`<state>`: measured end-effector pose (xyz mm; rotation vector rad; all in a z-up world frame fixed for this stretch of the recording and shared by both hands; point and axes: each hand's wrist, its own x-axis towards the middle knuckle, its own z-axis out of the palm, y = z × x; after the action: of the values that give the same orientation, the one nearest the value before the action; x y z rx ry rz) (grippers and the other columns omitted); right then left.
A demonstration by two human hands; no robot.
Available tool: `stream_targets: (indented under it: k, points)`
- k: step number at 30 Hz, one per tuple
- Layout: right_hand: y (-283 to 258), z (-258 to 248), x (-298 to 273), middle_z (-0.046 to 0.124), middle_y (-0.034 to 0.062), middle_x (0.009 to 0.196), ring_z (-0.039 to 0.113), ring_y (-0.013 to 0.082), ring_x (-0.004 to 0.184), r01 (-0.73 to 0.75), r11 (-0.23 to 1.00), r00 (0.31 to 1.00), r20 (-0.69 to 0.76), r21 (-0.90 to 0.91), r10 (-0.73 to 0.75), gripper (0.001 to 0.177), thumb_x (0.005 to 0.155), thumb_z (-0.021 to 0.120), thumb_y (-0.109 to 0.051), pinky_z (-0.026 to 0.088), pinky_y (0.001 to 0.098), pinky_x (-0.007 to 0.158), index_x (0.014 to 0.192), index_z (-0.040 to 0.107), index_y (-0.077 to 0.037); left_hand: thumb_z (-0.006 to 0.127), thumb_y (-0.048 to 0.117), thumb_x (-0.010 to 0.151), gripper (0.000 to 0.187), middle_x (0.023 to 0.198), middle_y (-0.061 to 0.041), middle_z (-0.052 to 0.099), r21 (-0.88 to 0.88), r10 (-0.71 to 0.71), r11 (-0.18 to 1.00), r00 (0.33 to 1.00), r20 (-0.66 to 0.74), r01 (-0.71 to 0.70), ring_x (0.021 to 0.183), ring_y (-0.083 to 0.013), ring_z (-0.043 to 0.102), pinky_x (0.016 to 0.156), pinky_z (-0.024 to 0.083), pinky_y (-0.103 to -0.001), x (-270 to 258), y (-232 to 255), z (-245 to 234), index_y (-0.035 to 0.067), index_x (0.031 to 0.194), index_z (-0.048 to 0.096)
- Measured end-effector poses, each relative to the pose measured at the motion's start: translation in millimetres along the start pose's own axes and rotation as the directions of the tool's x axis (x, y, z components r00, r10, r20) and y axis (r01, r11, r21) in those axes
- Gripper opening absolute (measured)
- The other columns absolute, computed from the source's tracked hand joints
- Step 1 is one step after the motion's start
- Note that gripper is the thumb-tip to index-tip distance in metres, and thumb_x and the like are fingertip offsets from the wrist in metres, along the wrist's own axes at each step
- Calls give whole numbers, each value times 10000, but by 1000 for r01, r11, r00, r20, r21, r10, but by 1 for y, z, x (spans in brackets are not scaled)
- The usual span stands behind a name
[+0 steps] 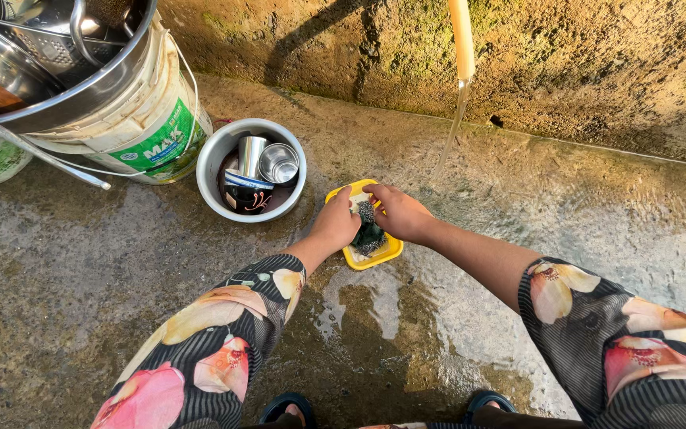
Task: The person washes dishes by hand under a stream of water, using a green scouring pad and soap to scrub various cups and a pot before rinsing them.
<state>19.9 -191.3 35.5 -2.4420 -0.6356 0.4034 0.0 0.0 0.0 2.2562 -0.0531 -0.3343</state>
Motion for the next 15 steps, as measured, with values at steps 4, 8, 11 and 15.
stream_targets:
  k: [4,8,11,15]
  points:
    - [-3,-3,-2,641,162,1262,659,311,1164,-13,1000,1000,0,20,13,553,871,575,-93,525,398,1012,1418,492,-80,607,99,869,693,1328,-229,620,7,-17,1000,1000,11,17,1238,-366,602,1048,473,-436,-2,3,-3,-25,1507,365]
    - [-6,-5,-2,645,163,1252,651,325,1161,-35,999,999,12,6,35,562,870,579,-86,519,410,1003,1425,491,-84,605,102,875,686,1331,-234,617,27,-21,999,1000,18,20,1242,-370,600,1048,470,-440,-1,1,-1,-31,1504,366]
    - [-4,-6,-2,646,169,1243,650,334,1151,-28,1000,1000,13,7,28,577,856,582,-74,521,413,996,1427,494,-82,606,97,866,695,1325,-236,622,20,-16,1000,1000,19,15,1242,-370,603,1049,473,-437,0,-3,1,-33,1504,366]
    - [-2,-3,-3,651,173,1234,656,334,1145,-19,1000,1000,-6,13,19,555,869,578,-76,525,415,997,1420,502,-74,618,88,854,719,1320,-243,621,11,-21,1000,1000,6,21,1239,-376,601,1050,475,-438,1,-3,-1,-25,1515,358]
